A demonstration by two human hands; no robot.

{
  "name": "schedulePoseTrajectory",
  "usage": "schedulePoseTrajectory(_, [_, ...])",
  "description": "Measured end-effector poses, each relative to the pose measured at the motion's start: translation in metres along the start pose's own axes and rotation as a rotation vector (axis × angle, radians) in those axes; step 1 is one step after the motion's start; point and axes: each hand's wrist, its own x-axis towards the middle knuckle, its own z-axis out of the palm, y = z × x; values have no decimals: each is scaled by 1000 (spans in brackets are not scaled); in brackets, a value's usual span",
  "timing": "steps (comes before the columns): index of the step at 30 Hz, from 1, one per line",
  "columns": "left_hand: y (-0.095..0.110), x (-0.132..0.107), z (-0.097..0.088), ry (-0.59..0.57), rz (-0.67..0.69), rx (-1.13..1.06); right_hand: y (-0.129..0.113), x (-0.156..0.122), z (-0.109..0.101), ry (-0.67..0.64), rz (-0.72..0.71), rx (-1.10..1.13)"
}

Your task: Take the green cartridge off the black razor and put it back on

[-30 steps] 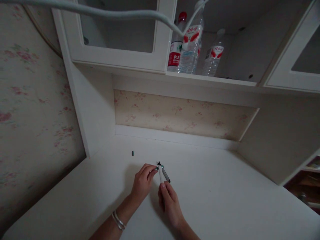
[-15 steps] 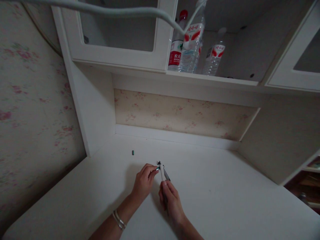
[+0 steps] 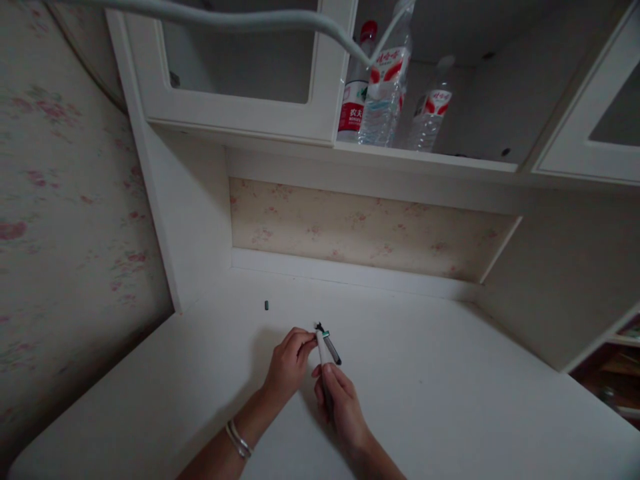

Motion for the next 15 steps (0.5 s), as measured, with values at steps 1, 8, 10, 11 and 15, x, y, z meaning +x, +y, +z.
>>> schedulePoseTrajectory(1, [0,0,0,0,1,-1,-1,0,-1,22,-9,-15])
schedulePoseTrajectory(8, [1,0,0,-13,-2,-6,-4,1,-2,10,0,-35])
schedulePoseTrajectory(10, [2,0,0,-9,5,-13,-2,0,-2,-24,7,-29])
schedulePoseTrajectory(11, [2,0,0,-8,9,-12,-2,0,-2,-25,3,-28])
schedulePoseTrajectory(15, [0,-1,0,-4,28,13,-4,2,-4,57,-32,-19])
